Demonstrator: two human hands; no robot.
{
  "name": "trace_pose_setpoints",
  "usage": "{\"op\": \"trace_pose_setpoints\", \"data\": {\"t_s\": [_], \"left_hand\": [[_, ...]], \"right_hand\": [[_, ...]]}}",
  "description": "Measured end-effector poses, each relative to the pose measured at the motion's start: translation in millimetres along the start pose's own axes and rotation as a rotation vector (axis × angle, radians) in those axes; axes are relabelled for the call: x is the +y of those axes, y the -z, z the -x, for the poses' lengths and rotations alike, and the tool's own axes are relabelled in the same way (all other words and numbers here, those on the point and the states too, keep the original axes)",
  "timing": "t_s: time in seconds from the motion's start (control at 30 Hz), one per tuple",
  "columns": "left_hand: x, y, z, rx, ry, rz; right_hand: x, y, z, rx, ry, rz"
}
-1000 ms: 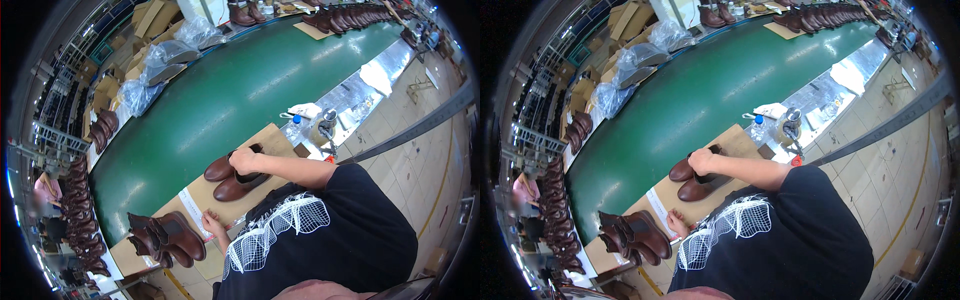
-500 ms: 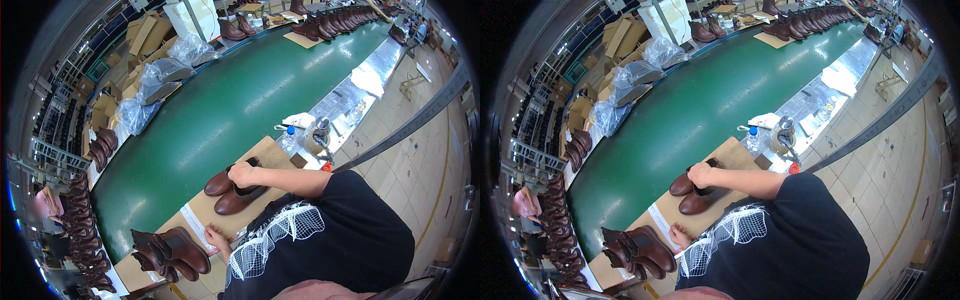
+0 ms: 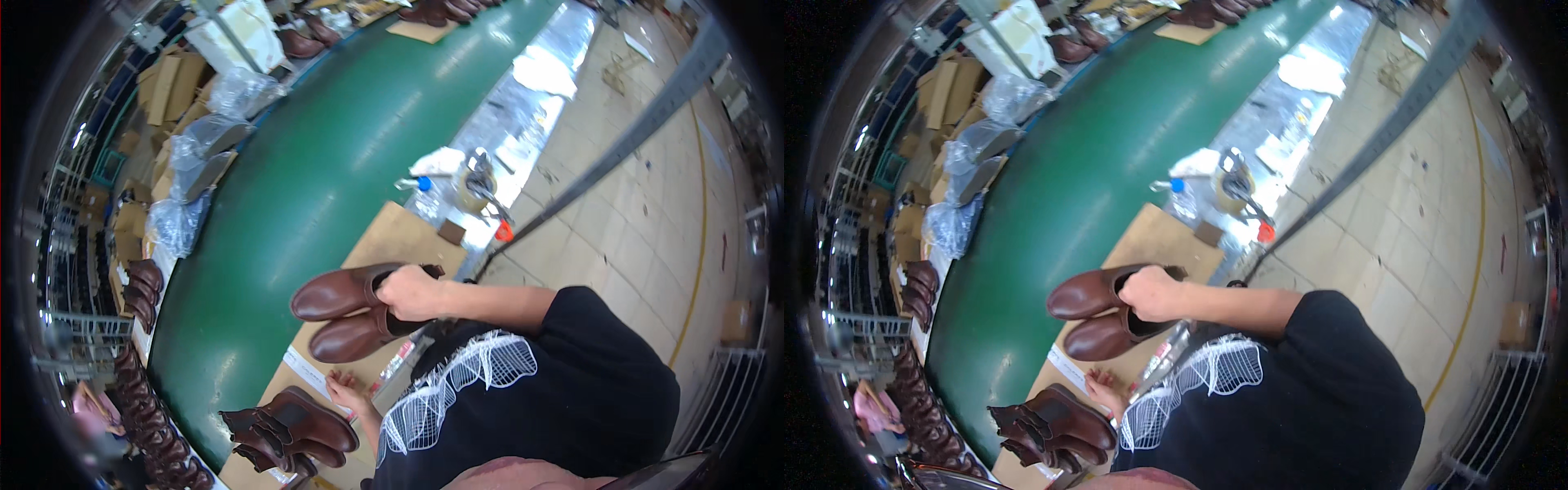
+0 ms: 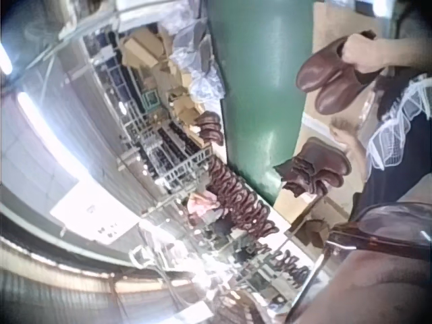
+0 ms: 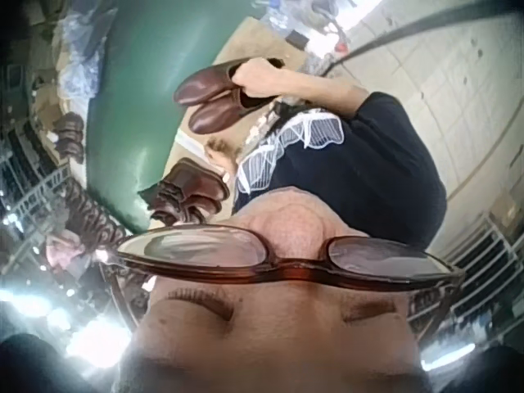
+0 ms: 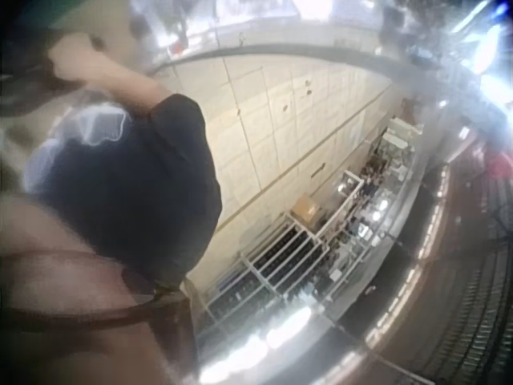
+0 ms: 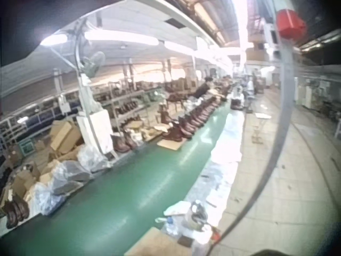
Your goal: Cleaning and applying finish to manufactured leather boots at a workstation.
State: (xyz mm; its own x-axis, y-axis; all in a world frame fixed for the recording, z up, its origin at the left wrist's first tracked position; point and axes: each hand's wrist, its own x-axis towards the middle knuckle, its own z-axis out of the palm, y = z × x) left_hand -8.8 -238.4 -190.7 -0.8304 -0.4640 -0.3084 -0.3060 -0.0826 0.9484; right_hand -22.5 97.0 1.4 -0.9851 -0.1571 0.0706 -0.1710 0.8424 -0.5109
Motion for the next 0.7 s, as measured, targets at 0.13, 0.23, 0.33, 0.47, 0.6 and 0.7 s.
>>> {"op": "trace_pose_setpoints", "data": {"t_s": [0.13, 0.23, 0.33, 0.47, 0.6, 0.7], "left_hand": [[33, -15, 27, -0.085, -0.072, -0.077], [41, -35, 57, -0.198, -0.157, -0.118], [26, -55, 87, -0.369, -0.184, -0.137], [-9, -96, 150, -0.650, -0.049, -0.127], [-57, -129, 229, -0.919, 0.078, -0.245], [-74, -160, 320, -1.018, 0.060, -0.477]], "right_hand": [[6, 29, 53, 0.135, 0.031, -0.084], [15, 51, 110, 0.220, 0.039, -0.119], [33, 63, 174, 0.269, 0.010, -0.097], [67, 72, 275, 0.290, -0.083, -0.026], [96, 96, 389, 0.294, -0.245, 0.025], [119, 101, 475, 0.304, -0.373, 0.083]]}}
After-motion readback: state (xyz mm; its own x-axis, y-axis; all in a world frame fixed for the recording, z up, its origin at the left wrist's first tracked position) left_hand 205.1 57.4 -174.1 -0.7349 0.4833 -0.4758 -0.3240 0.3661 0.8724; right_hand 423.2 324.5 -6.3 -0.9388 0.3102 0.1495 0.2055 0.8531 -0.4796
